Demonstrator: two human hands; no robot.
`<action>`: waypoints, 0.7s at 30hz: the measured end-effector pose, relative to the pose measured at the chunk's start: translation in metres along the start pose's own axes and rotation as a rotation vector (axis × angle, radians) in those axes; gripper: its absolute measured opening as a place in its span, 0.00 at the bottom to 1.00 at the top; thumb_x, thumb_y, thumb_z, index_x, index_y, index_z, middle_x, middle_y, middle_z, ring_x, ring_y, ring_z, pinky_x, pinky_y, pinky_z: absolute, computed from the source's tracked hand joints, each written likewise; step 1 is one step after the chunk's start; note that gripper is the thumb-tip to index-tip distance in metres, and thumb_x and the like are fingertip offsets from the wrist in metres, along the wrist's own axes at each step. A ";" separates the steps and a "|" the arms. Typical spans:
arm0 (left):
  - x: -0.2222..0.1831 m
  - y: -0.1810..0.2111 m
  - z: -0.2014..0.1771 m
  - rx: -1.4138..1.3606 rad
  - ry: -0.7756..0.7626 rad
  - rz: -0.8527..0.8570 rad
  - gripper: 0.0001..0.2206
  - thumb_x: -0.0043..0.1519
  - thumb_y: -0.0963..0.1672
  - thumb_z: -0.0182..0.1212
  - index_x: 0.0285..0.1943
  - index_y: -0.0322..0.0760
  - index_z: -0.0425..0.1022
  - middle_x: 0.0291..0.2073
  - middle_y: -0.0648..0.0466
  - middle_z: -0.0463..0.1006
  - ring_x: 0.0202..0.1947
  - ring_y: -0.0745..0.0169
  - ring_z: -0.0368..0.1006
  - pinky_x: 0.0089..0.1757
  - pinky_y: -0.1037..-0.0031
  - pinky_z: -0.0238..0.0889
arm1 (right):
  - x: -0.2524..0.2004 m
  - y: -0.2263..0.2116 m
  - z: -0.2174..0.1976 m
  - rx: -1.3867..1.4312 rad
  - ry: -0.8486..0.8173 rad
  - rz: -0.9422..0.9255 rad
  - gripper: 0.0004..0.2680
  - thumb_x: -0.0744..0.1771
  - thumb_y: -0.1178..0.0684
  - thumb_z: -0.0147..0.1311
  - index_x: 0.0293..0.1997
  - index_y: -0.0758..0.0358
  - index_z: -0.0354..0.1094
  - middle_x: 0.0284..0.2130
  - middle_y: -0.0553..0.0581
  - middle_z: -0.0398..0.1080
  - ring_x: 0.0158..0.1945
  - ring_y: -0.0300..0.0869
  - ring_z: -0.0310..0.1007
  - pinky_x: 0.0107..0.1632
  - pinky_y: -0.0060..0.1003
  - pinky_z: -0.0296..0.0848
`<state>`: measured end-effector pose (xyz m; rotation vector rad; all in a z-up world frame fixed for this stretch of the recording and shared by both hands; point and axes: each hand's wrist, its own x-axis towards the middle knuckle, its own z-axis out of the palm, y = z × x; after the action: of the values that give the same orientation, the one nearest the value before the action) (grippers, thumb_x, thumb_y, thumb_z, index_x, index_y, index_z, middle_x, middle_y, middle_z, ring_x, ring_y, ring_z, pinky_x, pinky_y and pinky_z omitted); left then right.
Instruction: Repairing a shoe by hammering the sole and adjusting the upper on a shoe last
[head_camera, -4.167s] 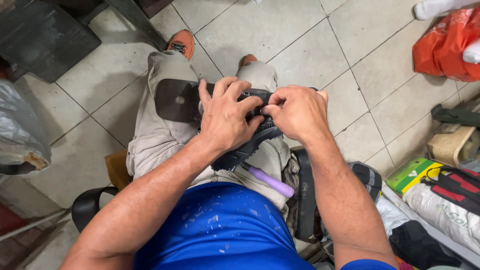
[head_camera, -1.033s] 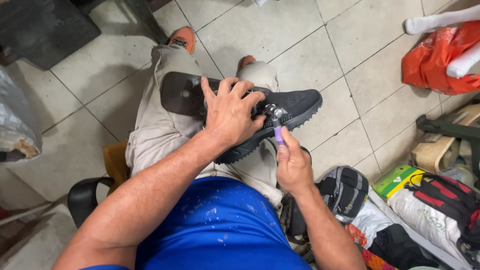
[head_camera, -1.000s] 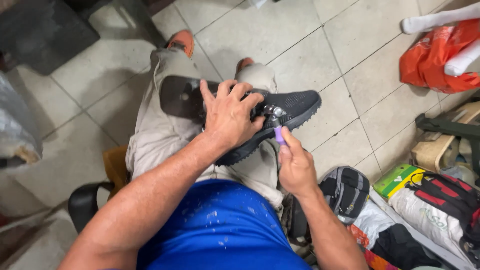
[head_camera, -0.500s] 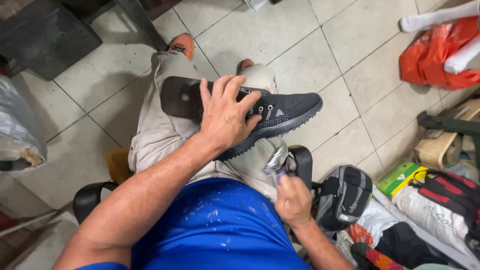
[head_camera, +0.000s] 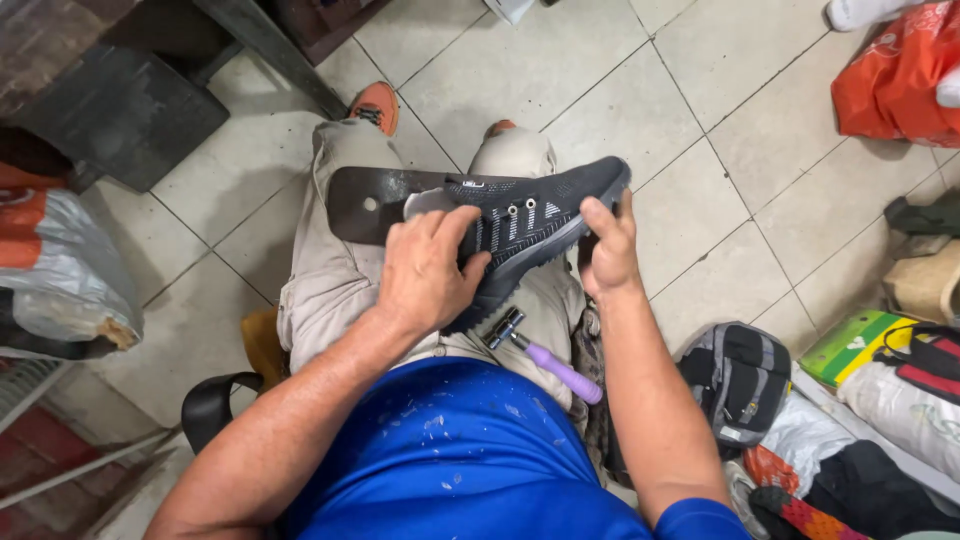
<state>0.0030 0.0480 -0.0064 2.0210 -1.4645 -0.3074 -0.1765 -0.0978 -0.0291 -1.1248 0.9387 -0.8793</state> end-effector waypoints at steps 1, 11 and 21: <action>0.000 0.004 0.006 -0.056 -0.014 -0.008 0.27 0.49 0.48 0.75 0.59 0.45 0.74 0.33 0.54 0.74 0.36 0.48 0.74 0.39 0.59 0.67 | 0.003 -0.005 0.001 0.102 0.053 0.067 0.18 0.66 0.49 0.61 0.60 0.57 0.59 0.50 0.60 0.67 0.53 0.47 0.69 0.59 0.46 0.70; 0.064 0.074 -0.044 -0.698 -0.789 -0.307 0.50 0.54 0.45 0.70 0.81 0.48 0.35 0.52 0.38 0.79 0.54 0.36 0.77 0.53 0.53 0.70 | -0.018 -0.048 -0.055 0.186 0.278 -0.243 0.27 0.58 0.55 0.57 0.66 0.55 0.61 0.51 0.64 0.74 0.50 0.48 0.76 0.58 0.49 0.81; 0.046 0.083 0.011 -1.749 -0.571 -0.377 0.47 0.58 0.31 0.65 0.83 0.48 0.39 0.47 0.43 0.80 0.44 0.67 0.78 0.45 0.73 0.77 | -0.043 -0.096 -0.058 0.160 0.140 -0.294 0.41 0.54 0.49 0.64 0.77 0.55 0.47 0.58 0.64 0.67 0.61 0.48 0.71 0.67 0.51 0.77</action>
<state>-0.0507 -0.0145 0.0420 0.6512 -0.4443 -1.6735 -0.2550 -0.0973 0.0616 -1.0889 0.8105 -1.2638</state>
